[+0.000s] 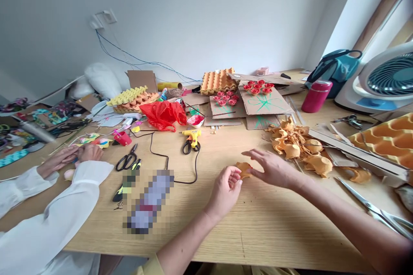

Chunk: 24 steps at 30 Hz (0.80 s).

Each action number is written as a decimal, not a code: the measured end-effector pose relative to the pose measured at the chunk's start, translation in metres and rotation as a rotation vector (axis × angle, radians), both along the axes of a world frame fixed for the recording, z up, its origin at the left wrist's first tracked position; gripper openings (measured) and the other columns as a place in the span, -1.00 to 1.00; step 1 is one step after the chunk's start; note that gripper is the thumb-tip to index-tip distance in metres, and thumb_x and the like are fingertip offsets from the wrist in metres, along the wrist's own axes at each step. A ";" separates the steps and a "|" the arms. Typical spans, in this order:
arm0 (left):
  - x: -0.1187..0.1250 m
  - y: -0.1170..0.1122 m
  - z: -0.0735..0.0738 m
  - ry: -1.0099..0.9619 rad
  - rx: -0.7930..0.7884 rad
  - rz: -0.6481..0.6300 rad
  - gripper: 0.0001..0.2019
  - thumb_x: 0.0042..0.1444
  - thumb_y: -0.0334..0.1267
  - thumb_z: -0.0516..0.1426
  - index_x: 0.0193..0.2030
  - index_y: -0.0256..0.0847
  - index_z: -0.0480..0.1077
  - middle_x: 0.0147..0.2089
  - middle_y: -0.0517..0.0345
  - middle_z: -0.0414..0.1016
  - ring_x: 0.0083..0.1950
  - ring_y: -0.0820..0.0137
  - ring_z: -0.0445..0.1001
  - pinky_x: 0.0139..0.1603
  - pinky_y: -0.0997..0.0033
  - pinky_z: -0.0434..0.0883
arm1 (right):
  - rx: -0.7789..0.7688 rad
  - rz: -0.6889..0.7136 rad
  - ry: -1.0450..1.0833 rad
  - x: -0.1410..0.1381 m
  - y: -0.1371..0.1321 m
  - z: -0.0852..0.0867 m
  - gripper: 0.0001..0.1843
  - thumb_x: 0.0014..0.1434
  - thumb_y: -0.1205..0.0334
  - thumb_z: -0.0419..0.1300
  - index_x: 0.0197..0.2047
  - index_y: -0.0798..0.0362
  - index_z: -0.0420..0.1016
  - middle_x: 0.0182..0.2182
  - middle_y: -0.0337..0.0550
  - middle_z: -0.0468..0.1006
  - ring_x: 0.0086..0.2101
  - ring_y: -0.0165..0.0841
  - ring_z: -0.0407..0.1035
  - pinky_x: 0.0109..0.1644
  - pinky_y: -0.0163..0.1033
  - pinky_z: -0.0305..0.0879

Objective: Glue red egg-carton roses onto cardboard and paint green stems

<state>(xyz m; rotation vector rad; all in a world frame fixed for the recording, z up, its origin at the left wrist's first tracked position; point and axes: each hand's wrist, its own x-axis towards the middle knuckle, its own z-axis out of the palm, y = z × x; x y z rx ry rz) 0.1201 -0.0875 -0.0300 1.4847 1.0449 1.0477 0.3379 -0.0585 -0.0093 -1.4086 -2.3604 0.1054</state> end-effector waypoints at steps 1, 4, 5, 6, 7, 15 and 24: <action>0.000 0.004 0.001 0.025 0.027 -0.007 -0.79 0.05 -0.48 0.19 -0.17 -0.16 0.46 -0.22 0.10 0.47 -0.23 0.36 0.40 -0.20 0.41 0.29 | 0.002 -0.064 -0.005 0.011 0.010 0.007 -0.56 0.30 0.06 0.18 0.22 -0.06 0.36 0.04 -0.06 0.57 -0.03 -0.23 0.50 0.07 -0.15 0.40; -0.002 0.018 -0.001 0.087 0.148 0.016 -0.76 0.05 -0.52 0.16 -0.17 -0.15 0.45 -0.19 0.09 0.46 -0.19 0.34 0.40 -0.13 0.37 0.30 | 0.040 -0.401 -0.018 0.056 0.047 0.029 -0.64 0.37 0.11 0.10 0.16 0.05 0.41 0.07 0.07 0.52 -0.01 -0.19 0.46 0.08 -0.07 0.39; -0.003 0.022 -0.003 0.110 0.187 0.034 -0.75 0.06 -0.52 0.15 -0.16 -0.14 0.44 -0.18 0.08 0.46 -0.17 0.33 0.41 -0.10 0.36 0.31 | 0.052 -0.524 -0.024 0.072 0.059 0.035 -0.62 0.39 0.11 0.08 0.19 0.08 0.38 0.12 0.10 0.47 0.03 -0.17 0.43 0.12 -0.01 0.36; -0.003 0.026 -0.005 0.137 0.223 0.053 -0.75 0.07 -0.53 0.14 -0.15 -0.14 0.43 -0.17 0.07 0.46 -0.16 0.32 0.41 -0.08 0.35 0.32 | 0.049 -0.638 -0.034 0.087 0.071 0.039 -0.57 0.37 0.06 0.11 0.22 0.08 0.35 0.14 0.09 0.44 0.05 -0.15 0.41 0.13 0.07 0.35; -0.004 0.031 -0.007 0.173 0.255 0.068 -0.75 0.09 -0.52 0.13 -0.13 -0.15 0.42 -0.15 0.06 0.45 -0.14 0.31 0.42 -0.05 0.34 0.33 | 0.026 -0.722 -0.049 0.101 0.081 0.042 -0.52 0.34 0.02 0.17 0.23 0.07 0.34 0.14 0.06 0.43 0.05 -0.13 0.41 0.11 0.11 0.36; -0.009 0.139 0.012 0.771 0.341 0.189 -0.64 0.15 -0.47 0.15 0.10 -0.23 0.35 0.18 -0.14 0.37 0.22 0.14 0.34 0.26 0.15 0.27 | -0.136 -0.835 -0.144 0.130 0.101 0.029 -0.59 0.33 0.01 0.20 0.12 0.08 0.43 -0.04 -0.06 0.54 -0.13 -0.26 0.48 -0.04 -0.02 0.45; 0.007 0.209 0.001 0.900 0.236 0.158 -0.65 0.24 -0.56 -0.08 -0.06 -0.28 0.49 0.07 -0.17 0.47 0.19 0.14 0.38 0.27 0.09 0.28 | 0.197 -0.792 -0.016 0.129 0.065 0.060 -0.47 0.26 -0.01 0.11 0.22 0.05 0.34 -0.06 0.12 0.61 -0.07 -0.04 0.48 -0.05 -0.07 0.31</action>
